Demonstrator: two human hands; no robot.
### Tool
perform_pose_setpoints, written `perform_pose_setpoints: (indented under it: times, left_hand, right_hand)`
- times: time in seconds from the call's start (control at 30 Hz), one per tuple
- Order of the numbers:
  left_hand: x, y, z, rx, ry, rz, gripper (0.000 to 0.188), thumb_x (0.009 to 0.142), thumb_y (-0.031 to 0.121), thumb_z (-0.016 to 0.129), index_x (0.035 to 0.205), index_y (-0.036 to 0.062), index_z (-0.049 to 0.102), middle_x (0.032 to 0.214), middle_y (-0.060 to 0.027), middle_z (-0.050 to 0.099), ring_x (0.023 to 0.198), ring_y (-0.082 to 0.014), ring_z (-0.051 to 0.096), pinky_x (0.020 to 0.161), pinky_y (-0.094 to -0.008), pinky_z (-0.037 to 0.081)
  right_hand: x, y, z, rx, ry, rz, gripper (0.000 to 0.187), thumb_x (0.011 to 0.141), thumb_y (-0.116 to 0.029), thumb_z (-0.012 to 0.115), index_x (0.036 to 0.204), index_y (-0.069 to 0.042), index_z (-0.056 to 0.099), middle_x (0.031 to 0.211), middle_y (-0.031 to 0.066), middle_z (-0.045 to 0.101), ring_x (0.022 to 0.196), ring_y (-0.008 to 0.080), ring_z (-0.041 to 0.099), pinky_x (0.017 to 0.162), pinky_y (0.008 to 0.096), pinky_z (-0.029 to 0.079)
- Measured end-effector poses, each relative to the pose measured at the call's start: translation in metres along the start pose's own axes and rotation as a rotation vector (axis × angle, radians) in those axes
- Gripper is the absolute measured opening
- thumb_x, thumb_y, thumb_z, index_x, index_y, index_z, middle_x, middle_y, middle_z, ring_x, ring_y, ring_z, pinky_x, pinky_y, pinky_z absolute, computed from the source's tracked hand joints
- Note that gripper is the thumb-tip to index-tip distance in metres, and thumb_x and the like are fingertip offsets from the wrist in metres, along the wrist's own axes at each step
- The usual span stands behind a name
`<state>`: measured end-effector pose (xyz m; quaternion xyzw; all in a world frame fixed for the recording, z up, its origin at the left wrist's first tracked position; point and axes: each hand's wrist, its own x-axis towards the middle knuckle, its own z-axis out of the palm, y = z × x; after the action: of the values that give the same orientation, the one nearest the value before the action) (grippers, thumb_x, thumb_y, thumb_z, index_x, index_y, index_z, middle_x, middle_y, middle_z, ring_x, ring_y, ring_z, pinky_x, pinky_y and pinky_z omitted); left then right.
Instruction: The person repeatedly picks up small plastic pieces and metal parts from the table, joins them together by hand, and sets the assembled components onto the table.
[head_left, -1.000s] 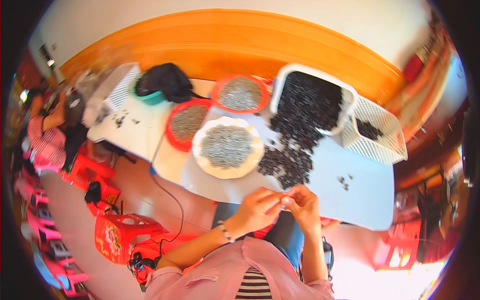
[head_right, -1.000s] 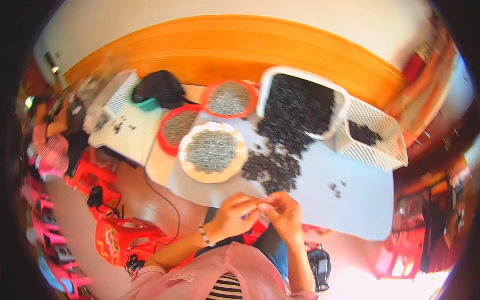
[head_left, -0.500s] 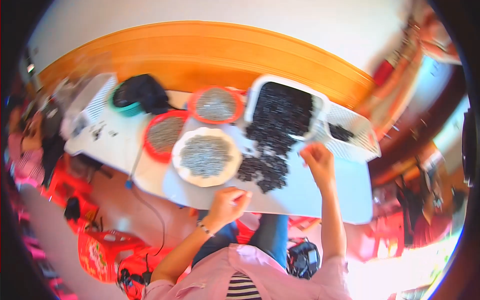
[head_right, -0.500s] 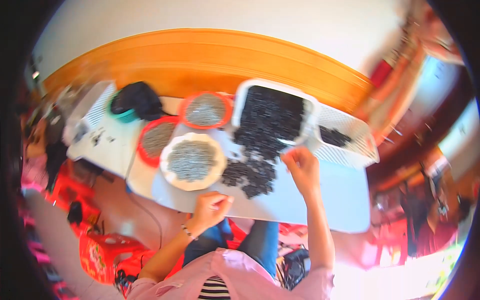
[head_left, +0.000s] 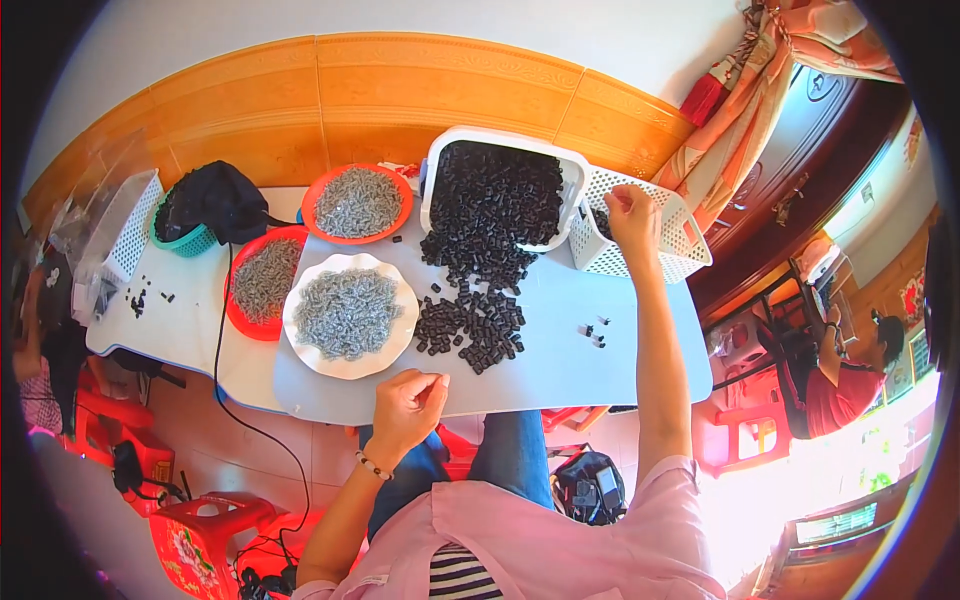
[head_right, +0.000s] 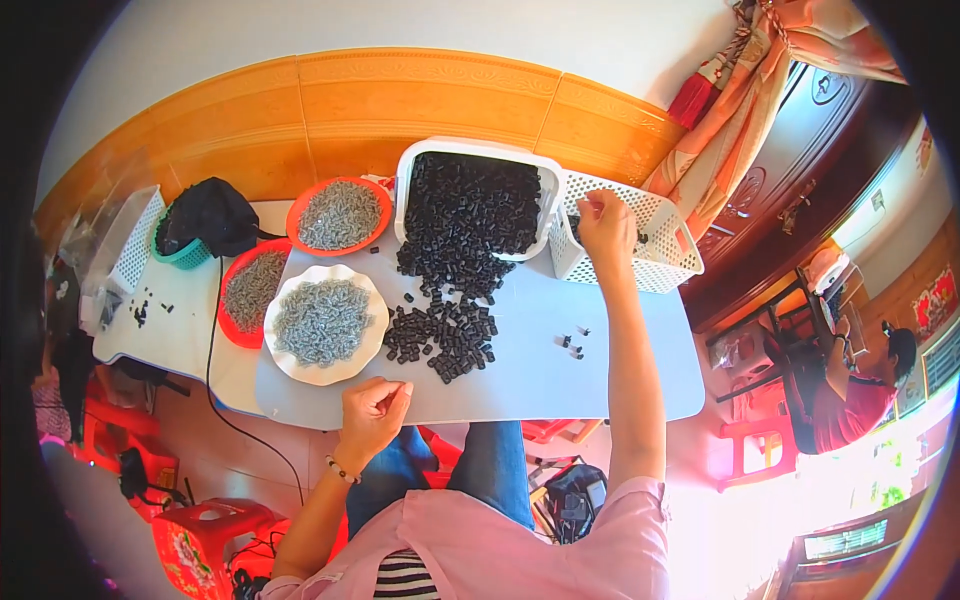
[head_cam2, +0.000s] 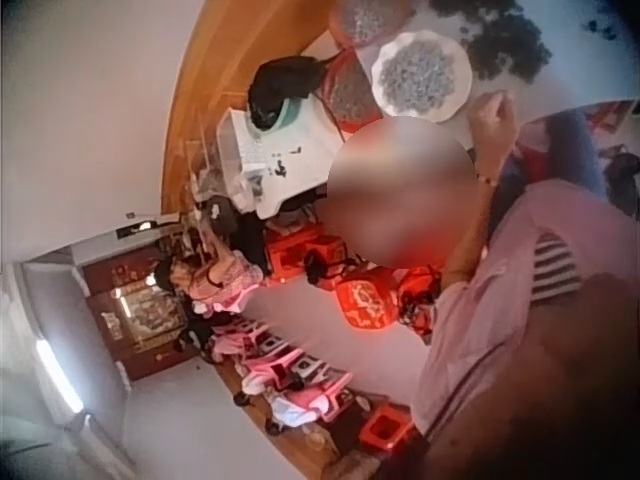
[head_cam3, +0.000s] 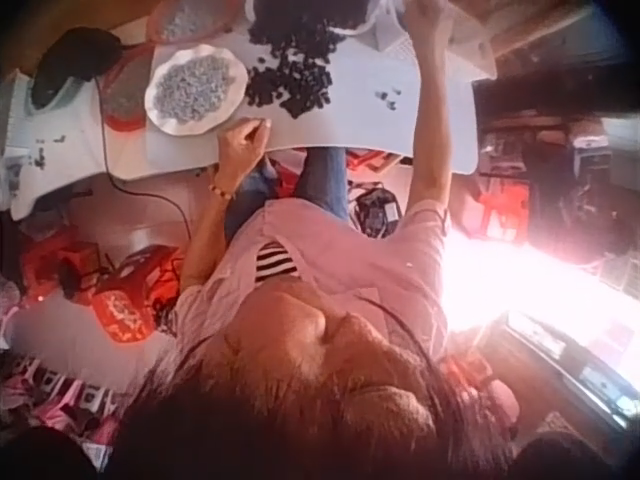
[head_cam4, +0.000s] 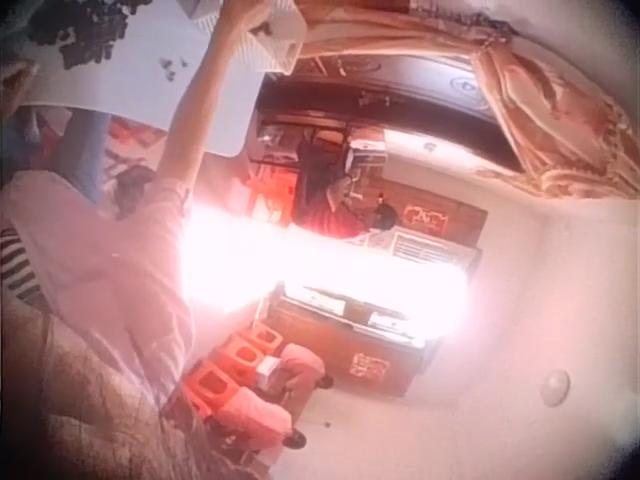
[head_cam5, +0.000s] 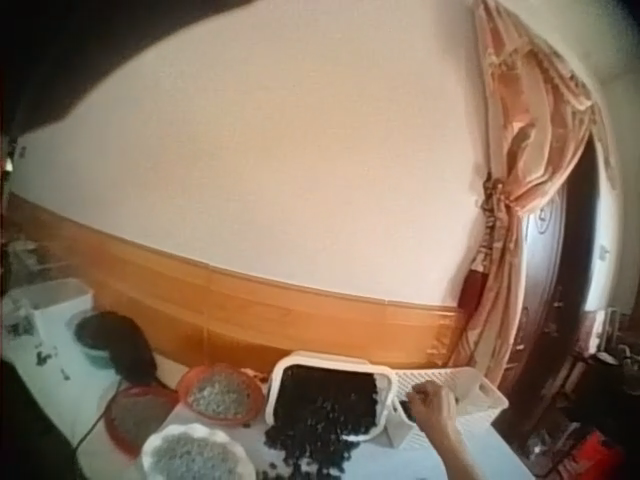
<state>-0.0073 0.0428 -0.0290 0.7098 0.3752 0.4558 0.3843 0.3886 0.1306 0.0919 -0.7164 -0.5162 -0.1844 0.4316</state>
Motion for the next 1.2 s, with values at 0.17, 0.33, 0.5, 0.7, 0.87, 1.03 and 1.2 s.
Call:
perform_pose_setpoints:
  times: [0.17,0.33,0.5,0.7,0.87,1.03,1.2]
  left_hand:
    - [-0.007,-0.004,-0.016,0.075,0.038,0.055,0.014,0.086,0.012,0.071,0.078,0.0010,0.071,0.061,-0.0094,0.058,0.051,-0.0210,0.053,0.048,-0.0328,0.040]
    - [-0.003,-0.003,-0.004,-0.002,-0.008,0.103,0.022,0.088,0.015,0.067,0.072,0.0008,0.063,0.064,-0.0154,0.056,0.057,-0.0321,0.057,0.053,-0.0416,0.044]
    - [-0.007,-0.002,-0.010,0.004,0.013,0.081,0.020,0.087,0.013,0.068,0.073,0.0000,0.064,0.064,-0.0155,0.057,0.058,-0.0332,0.057,0.053,-0.0418,0.044]
    - [-0.007,-0.007,-0.013,0.054,-0.013,0.101,0.012,0.087,0.013,0.070,0.082,0.0012,0.071,0.066,-0.0112,0.060,0.056,-0.0242,0.059,0.052,-0.0344,0.045]
    - [-0.006,-0.006,-0.012,0.056,-0.005,0.076,0.014,0.088,0.014,0.070,0.083,0.0011,0.072,0.066,-0.0116,0.061,0.055,-0.0237,0.058,0.051,-0.0337,0.045]
    - [-0.005,0.000,-0.009,-0.041,0.045,-0.002,0.015,0.088,0.012,0.071,0.099,0.0030,0.073,0.074,-0.0090,0.065,0.063,-0.0182,0.062,0.055,-0.0305,0.048]
    - [-0.001,0.008,-0.011,-0.060,0.130,0.071,0.042,0.086,0.013,0.074,0.126,0.0035,0.064,0.094,-0.0123,0.067,0.074,-0.0186,0.065,0.066,-0.0296,0.053]
  right_hand:
    - [-0.080,-0.094,0.018,0.410,-0.406,-0.073,0.008,0.085,-0.008,0.069,0.088,-0.001,0.071,0.075,0.0122,0.070,0.066,0.0189,0.067,0.064,0.0318,0.051]
    - [-0.146,-0.124,0.009,0.334,-0.813,-0.070,0.020,0.078,-0.015,0.078,0.092,-0.002,0.071,0.080,0.0117,0.070,0.068,0.0221,0.066,0.064,0.0325,0.052]
    - [-0.173,-0.140,0.022,0.267,-0.761,-0.208,0.024,0.072,-0.016,0.082,0.090,-0.005,0.071,0.076,0.0090,0.068,0.068,0.0248,0.064,0.064,0.0364,0.051]
    - [-0.180,-0.138,0.034,0.211,-0.755,-0.212,0.017,0.074,-0.009,0.078,0.088,-0.004,0.070,0.078,0.0099,0.068,0.071,0.0268,0.065,0.066,0.0386,0.052]
    - [-0.180,-0.133,0.039,0.270,-0.722,-0.142,0.023,0.074,-0.006,0.077,0.096,-0.003,0.069,0.081,0.0113,0.070,0.069,0.0250,0.066,0.066,0.0356,0.052]
    - [-0.176,-0.142,0.026,0.376,-0.699,0.044,0.025,0.079,0.004,0.073,0.103,0.002,0.067,0.079,0.0098,0.071,0.067,0.0115,0.063,0.062,0.0261,0.050]
    - [-0.190,-0.160,0.001,0.721,-0.937,0.327,0.027,0.084,0.004,0.070,0.110,0.001,0.065,0.084,0.0082,0.072,0.077,0.0119,0.067,0.070,0.0245,0.053]
